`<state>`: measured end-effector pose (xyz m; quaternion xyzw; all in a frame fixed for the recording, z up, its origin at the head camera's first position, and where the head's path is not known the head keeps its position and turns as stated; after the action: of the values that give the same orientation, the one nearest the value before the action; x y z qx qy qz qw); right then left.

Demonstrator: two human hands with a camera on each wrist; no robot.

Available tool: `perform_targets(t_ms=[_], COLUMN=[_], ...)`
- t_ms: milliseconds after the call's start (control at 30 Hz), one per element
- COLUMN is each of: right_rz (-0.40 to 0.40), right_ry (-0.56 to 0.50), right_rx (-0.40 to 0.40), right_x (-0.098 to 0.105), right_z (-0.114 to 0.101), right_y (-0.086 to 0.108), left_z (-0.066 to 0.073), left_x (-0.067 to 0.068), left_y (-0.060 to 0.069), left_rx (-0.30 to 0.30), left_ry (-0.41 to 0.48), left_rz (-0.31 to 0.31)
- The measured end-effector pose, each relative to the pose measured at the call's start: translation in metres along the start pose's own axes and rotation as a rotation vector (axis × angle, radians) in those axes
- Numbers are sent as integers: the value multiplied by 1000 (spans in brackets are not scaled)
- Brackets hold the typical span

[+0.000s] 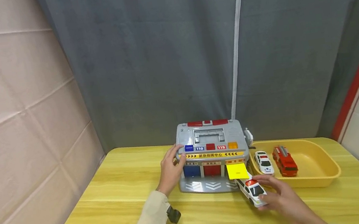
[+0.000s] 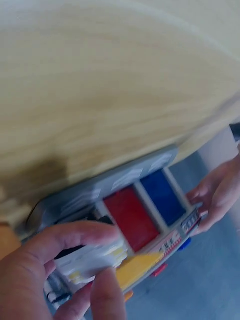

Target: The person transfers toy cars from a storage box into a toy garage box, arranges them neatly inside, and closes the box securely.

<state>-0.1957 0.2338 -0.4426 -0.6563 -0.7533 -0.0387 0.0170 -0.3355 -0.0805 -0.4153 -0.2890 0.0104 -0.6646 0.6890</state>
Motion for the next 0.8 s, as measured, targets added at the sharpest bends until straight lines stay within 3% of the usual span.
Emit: perform_targets(t_ms=[267,567,800], right_rz=[163,247,305], right_ry=[-91,-158,-184], right_rx=[-76,-70,-112], right_x=[-24,-39,-44], right_z=[6,3,8], right_y=[-11,-24,-40], left_z=[0,2,0], left_x=[0,1,1], left_y=[0,-2,0], left_rx=[9,-9,-4], left_ry=[0,4,-2], left_rz=[-13,-15,-17])
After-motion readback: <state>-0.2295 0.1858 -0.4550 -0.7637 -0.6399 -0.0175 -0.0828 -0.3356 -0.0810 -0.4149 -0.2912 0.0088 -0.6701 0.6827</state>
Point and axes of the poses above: each hand's wrist, its own y-axis away from the middle knuckle, its own x-axis out of the back of the hand, z = x × y, the point moved 3 cm from there along -y, towards the middle knuckle, and after that the axes turned 1 degree about y, right-handed, at the moved point
